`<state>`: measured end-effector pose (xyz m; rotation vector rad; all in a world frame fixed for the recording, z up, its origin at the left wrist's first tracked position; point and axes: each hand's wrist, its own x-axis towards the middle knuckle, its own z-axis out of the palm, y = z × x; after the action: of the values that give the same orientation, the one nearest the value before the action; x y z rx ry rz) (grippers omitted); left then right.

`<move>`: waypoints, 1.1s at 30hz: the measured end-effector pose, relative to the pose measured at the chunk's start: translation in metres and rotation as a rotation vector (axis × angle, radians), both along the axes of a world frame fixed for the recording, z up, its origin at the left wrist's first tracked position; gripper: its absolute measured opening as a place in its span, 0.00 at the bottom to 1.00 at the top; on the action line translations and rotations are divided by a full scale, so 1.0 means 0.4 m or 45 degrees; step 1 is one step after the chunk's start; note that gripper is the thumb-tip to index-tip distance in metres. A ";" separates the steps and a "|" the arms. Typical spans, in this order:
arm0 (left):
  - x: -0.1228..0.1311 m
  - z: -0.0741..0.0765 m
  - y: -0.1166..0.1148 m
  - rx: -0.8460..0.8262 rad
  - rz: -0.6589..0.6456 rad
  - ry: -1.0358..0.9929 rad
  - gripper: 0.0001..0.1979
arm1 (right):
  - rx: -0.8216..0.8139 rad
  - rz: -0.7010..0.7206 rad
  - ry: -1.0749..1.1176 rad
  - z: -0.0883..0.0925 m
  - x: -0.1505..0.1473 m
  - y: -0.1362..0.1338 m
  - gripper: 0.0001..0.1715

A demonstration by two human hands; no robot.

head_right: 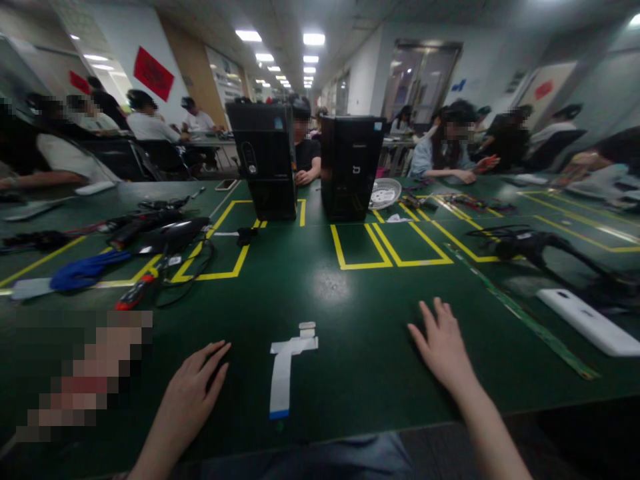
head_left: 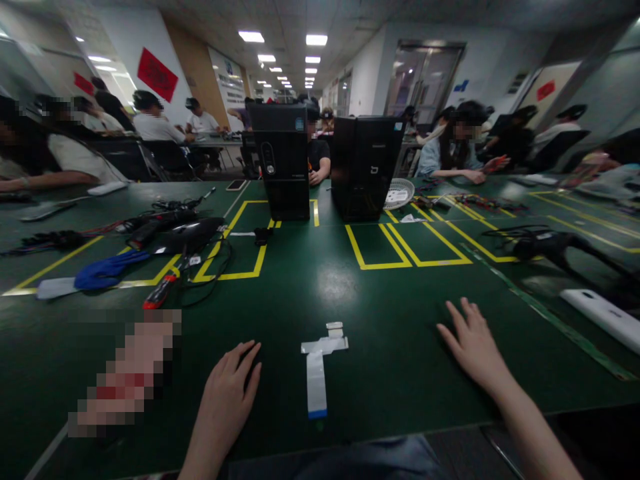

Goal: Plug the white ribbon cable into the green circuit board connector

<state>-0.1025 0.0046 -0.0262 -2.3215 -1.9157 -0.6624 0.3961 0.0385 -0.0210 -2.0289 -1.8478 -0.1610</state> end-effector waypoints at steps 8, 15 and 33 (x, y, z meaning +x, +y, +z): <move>0.002 -0.001 0.000 -0.018 0.014 -0.020 0.23 | -0.192 -0.781 0.009 -0.010 0.373 -0.036 0.49; 0.003 0.001 0.001 -0.007 0.004 -0.010 0.24 | -0.364 -0.868 -0.030 0.016 0.389 -0.008 0.48; 0.000 -0.004 -0.001 0.002 0.006 -0.005 0.22 | -0.103 -0.851 -0.105 0.006 0.387 -0.032 0.43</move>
<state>-0.1027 0.0044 -0.0278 -2.3160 -1.9204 -0.6688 0.5510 0.0257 -0.0185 -2.6573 -1.1601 -0.3564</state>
